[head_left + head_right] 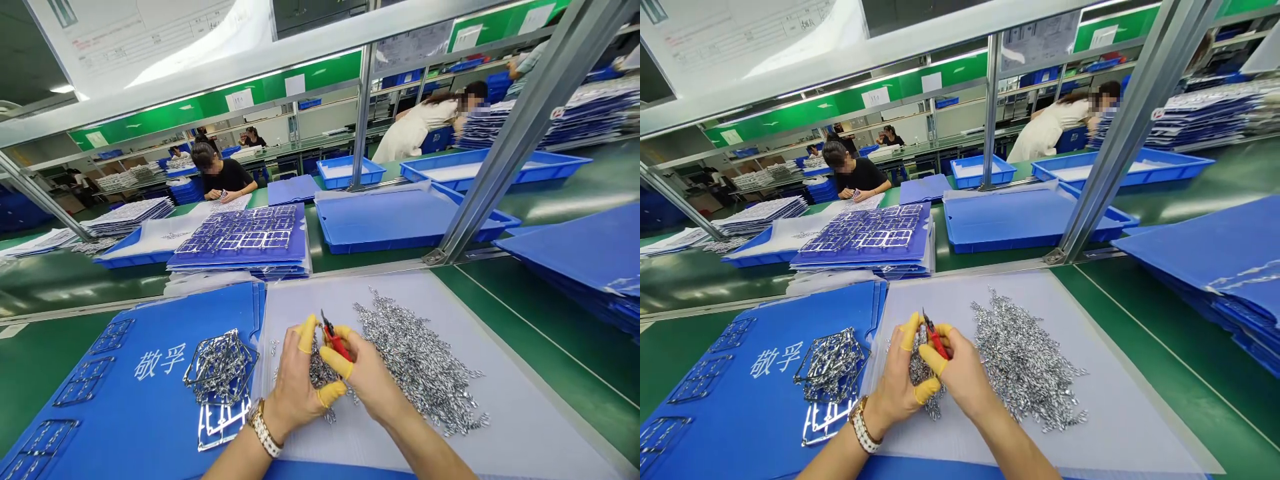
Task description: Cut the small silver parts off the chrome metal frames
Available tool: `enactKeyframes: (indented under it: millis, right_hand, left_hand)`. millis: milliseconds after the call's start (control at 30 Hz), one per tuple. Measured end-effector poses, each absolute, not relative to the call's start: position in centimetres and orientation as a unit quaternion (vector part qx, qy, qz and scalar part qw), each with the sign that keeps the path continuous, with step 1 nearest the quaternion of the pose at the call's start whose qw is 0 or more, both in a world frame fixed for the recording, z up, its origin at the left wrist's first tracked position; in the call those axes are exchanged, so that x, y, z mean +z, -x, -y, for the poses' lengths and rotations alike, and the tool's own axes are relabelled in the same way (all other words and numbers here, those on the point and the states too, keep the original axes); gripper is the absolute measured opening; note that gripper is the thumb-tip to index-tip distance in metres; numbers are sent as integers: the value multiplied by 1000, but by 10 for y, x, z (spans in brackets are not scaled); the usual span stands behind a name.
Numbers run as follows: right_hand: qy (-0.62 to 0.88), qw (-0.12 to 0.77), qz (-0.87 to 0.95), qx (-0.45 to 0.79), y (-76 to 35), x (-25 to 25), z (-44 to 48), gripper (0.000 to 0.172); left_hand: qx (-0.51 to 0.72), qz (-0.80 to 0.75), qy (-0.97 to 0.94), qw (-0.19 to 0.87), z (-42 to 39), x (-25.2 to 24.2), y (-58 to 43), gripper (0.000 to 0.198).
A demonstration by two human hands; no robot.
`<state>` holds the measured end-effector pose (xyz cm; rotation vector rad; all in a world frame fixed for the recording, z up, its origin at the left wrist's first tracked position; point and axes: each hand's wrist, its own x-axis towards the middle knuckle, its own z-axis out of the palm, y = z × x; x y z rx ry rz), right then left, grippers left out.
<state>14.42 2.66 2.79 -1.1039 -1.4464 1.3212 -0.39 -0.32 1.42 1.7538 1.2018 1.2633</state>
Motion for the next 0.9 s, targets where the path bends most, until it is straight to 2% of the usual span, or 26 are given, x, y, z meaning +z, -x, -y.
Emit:
enactKeyframes:
  millis: [67, 133, 200, 300, 400, 500, 667, 767, 900]
  right_hand:
    - [455, 455, 585, 494, -140, 21, -30, 24]
    - [464, 486, 626, 395, -138, 16, -31, 22]
    - [430, 511, 704, 241, -135, 14, -28, 22]
    - [318, 501, 805, 24, -122, 11, -18, 33]
    - [285, 443, 847, -77, -106, 8, -6, 38]
    - [309, 396, 863, -59, -101, 9, 2, 41]
    - [351, 342, 870, 49, -119, 19, 0, 36]
    - [443, 255, 855, 86, -129, 28, -11, 31]
    - [503, 148, 843, 120, -130, 39, -20, 43]
  left_hand:
    - [483, -466, -685, 281, 1, 15, 5, 89]
    - [514, -480, -647, 294, -3, 13, 7, 94]
    - [561, -477, -552, 391, -7, 10, 8, 91]
    - [586, -400, -342, 616, -11, 7, 7, 80]
    - [577, -316, -168, 734, -16, 7, 6, 73]
    - [593, -279, -72, 752, -24, 9, 8, 61]
    - [605, -281, -57, 742, -30, 11, 14, 54]
    - [610, -303, -103, 725, -27, 12, 15, 55]
    - [608, -317, -161, 710, -21, 13, 12, 59]
